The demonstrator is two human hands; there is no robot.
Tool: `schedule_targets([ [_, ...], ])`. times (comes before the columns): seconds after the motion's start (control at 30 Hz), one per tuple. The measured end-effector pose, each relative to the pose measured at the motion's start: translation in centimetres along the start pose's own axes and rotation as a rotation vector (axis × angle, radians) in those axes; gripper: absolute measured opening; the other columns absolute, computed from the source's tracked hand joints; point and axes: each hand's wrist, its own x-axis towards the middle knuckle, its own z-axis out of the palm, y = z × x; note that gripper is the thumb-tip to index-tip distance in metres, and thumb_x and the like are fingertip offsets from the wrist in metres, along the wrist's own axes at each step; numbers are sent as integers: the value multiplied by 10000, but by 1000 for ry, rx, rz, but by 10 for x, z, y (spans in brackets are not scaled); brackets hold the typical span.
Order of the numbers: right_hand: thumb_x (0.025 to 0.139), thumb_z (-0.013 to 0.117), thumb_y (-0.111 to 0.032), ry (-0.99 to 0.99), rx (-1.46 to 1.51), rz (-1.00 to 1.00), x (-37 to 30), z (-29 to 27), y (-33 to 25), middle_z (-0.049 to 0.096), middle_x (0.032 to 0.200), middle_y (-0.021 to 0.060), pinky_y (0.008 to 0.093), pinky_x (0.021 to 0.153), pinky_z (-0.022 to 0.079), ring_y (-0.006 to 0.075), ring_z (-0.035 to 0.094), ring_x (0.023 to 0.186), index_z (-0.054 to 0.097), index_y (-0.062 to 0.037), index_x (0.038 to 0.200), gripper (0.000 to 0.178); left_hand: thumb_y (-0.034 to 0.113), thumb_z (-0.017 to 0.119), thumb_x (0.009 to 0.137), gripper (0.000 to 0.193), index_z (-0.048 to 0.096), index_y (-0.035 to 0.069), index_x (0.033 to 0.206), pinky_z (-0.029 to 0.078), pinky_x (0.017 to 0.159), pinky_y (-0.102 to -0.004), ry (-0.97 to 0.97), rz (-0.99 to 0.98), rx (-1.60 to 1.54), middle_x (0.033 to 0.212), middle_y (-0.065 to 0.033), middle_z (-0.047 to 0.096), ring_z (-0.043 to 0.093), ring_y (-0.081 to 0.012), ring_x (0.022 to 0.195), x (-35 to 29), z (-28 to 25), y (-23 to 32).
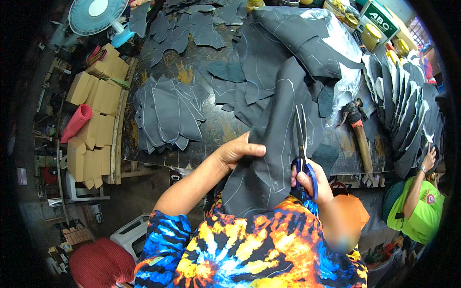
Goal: The person uses shears to cut black fabric pieces along marked outlines on a worktable. They repeatedly pick up fabric layers, align the shears, and trim the edges, placing finished pieces aside. The workspace contains stacks of cut fabric, cardboard boxes, and a fan.
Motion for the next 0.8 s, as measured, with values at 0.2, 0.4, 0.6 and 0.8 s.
schedule_targets([
  [0.2, 814, 858, -166, 214, -240, -184, 7, 14, -23, 538, 807, -89, 206, 657, 393, 23, 484, 725, 608, -109, 955, 293, 129, 822, 840, 612, 561, -13, 1376, 508, 1044, -382, 133, 134, 459, 1262, -122, 684, 657, -210, 1161, -1, 43, 16],
  [0.4, 913, 755, -178, 10, -113, -317, 19, -4, -26, 612, 846, 11, 249, 692, 463, 87, 558, 762, 588, -56, 937, 208, 86, 740, 938, 379, 630, 8, 1293, 574, 926, -371, 351, 585, 318, 1178, -89, 714, 697, -191, 1039, 3, 41, 48],
  [0.6, 902, 739, -402, -298, -200, -89, 0, -23, -13, 637, 881, 50, 288, 762, 489, 136, 595, 828, 605, -41, 992, 396, 108, 780, 924, 386, 642, 40, 1278, 555, 950, -355, 402, 680, 338, 1180, -65, 710, 677, -168, 1060, -4, 25, 63],
  [0.8, 865, 753, -492, -302, -400, -140, 4, -20, -26, 621, 897, 79, 332, 775, 496, 184, 599, 843, 581, -23, 1014, 521, 87, 813, 893, 423, 634, 38, 1273, 540, 969, -344, 421, 787, 327, 1189, -55, 697, 665, -164, 1075, 10, 32, 50],
])
